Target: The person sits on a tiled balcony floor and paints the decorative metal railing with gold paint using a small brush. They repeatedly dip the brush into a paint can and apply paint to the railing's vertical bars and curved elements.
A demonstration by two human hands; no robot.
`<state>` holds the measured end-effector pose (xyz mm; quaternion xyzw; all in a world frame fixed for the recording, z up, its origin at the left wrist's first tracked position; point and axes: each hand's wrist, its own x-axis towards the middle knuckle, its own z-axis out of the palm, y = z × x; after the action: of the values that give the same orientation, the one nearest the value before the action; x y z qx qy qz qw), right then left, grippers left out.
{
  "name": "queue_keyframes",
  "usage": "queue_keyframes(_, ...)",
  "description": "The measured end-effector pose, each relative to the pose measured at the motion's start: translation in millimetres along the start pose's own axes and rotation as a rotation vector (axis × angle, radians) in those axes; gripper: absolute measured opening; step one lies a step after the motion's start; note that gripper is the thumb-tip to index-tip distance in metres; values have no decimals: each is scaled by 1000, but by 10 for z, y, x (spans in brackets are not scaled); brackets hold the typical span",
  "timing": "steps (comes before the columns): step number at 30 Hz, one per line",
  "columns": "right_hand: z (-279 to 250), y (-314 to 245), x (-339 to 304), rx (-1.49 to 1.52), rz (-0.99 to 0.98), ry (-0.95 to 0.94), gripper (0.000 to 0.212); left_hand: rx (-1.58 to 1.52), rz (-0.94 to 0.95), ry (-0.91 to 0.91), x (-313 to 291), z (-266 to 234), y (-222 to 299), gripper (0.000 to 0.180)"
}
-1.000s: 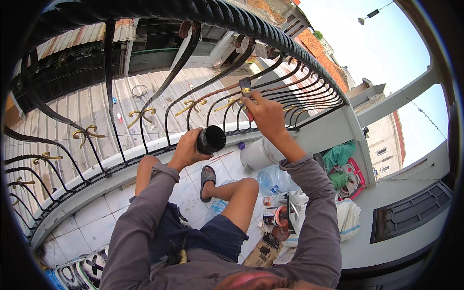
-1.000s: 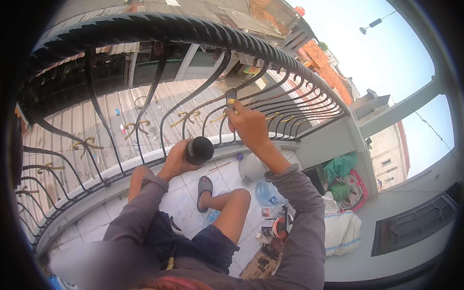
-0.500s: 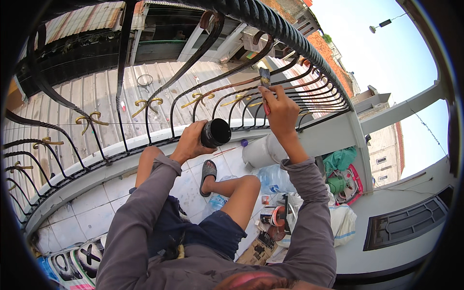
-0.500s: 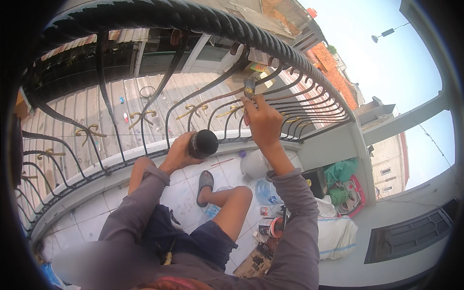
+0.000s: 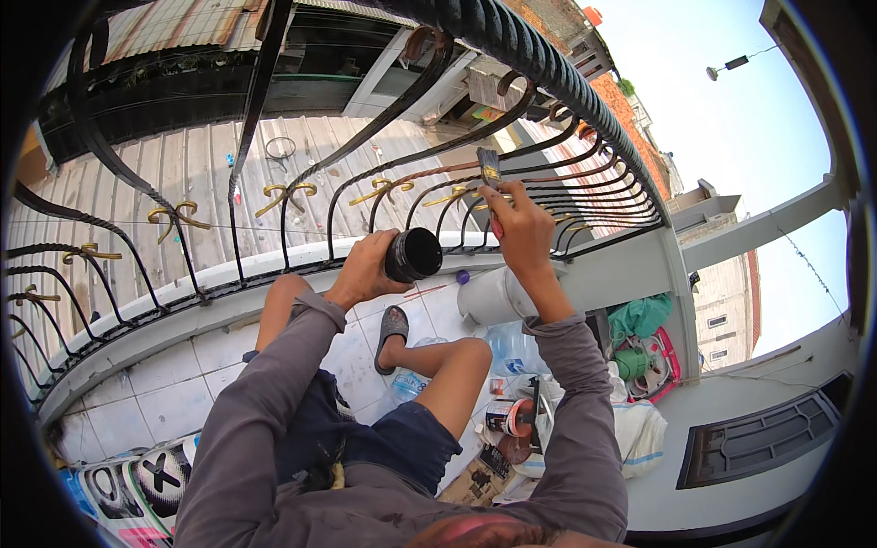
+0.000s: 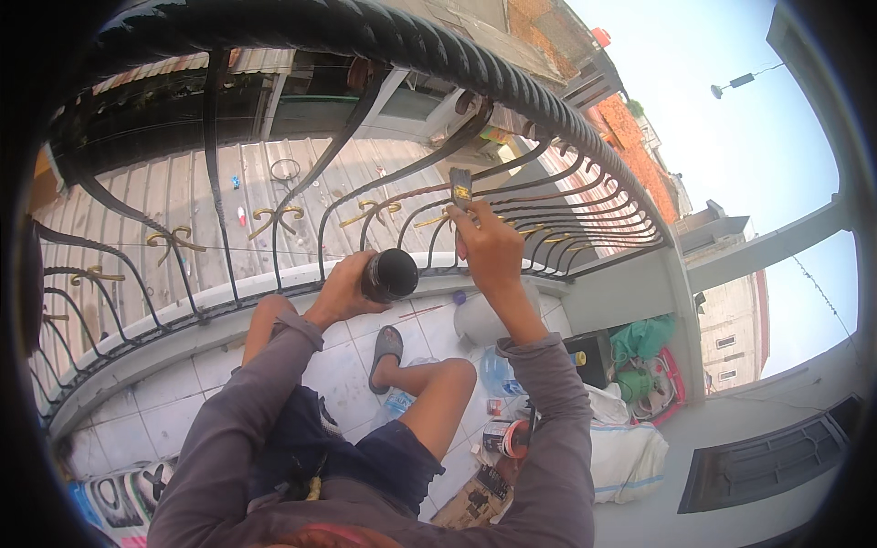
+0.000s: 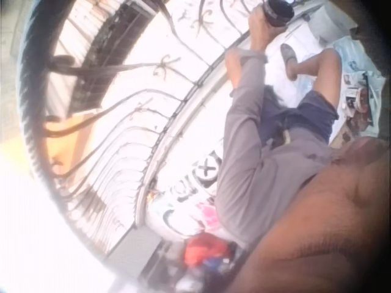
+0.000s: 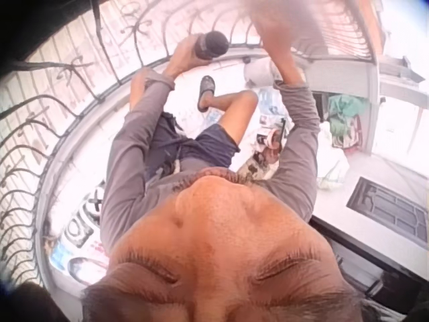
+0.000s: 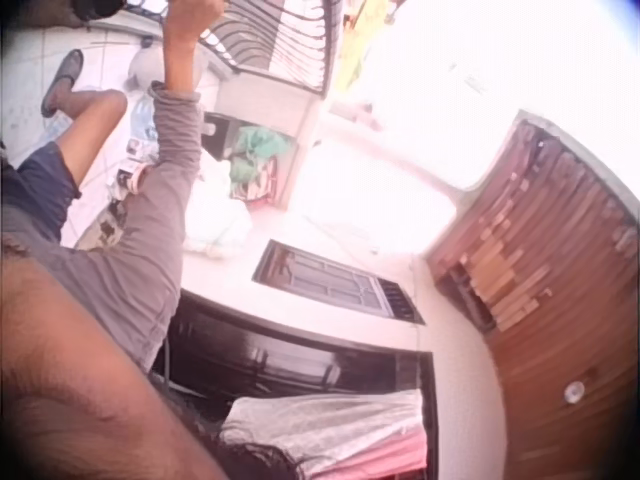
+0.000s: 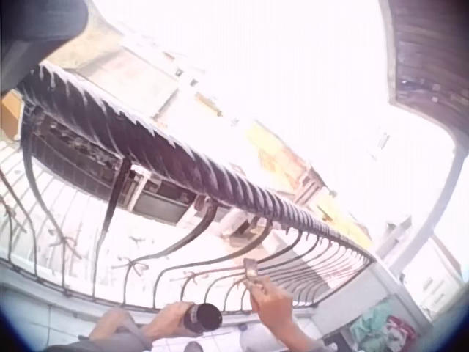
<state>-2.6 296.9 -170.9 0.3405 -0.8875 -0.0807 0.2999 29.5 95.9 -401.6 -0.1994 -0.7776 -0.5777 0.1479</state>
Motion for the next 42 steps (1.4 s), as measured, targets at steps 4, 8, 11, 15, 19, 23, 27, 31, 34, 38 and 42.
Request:
queue_keyframes(4, 27, 3, -9, -47, 99, -34, 36, -4, 3, 16, 1, -2, 7, 93)
queue_keyframes(8, 116, -58, 1, -10, 11, -132, 35, -19, -51, -24, 10, 2, 22, 92)
queue_keyframes(11, 140, -94, -31, -20, 57, 23, 35, 4, 13, 33, -8, 0, 38, 92)
queue_keyframes(15, 187, -92, -46, -18, 50, -115, 36, -21, -47, -10, 13, -14, 23, 94)
queue_keyframes(19, 206, -98, -65, -18, 82, 18, 36, 6, 7, 45, 13, 2, 7, 96)
queue_keyframes(23, 191, -156, -51, -14, 90, -86, 36, -10, -35, -12, 31, 17, -6, 97)
queue_keyframes(27, 151, -200, -29, 33, 149, -3, 35, 18, 5, 15, 29, 20, 0, 96)
queue_keyframes(31, 191, -207, 11, -17, 222, -83, 35, -16, -14, 9, 34, 12, 20, 94)
queue_keyframes(34, 255, -225, 28, 36, 188, -100, 34, -19, -10, 19, 42, -2, 35, 91)
queue_keyframes(38, 291, -247, 23, 52, 243, -11, 34, 2, 31, 45, 21, -28, 51, 92)
queue_keyframes(42, 321, -253, 12, 50, 231, -127, 36, -23, -16, 29, 48, -61, 40, 93)
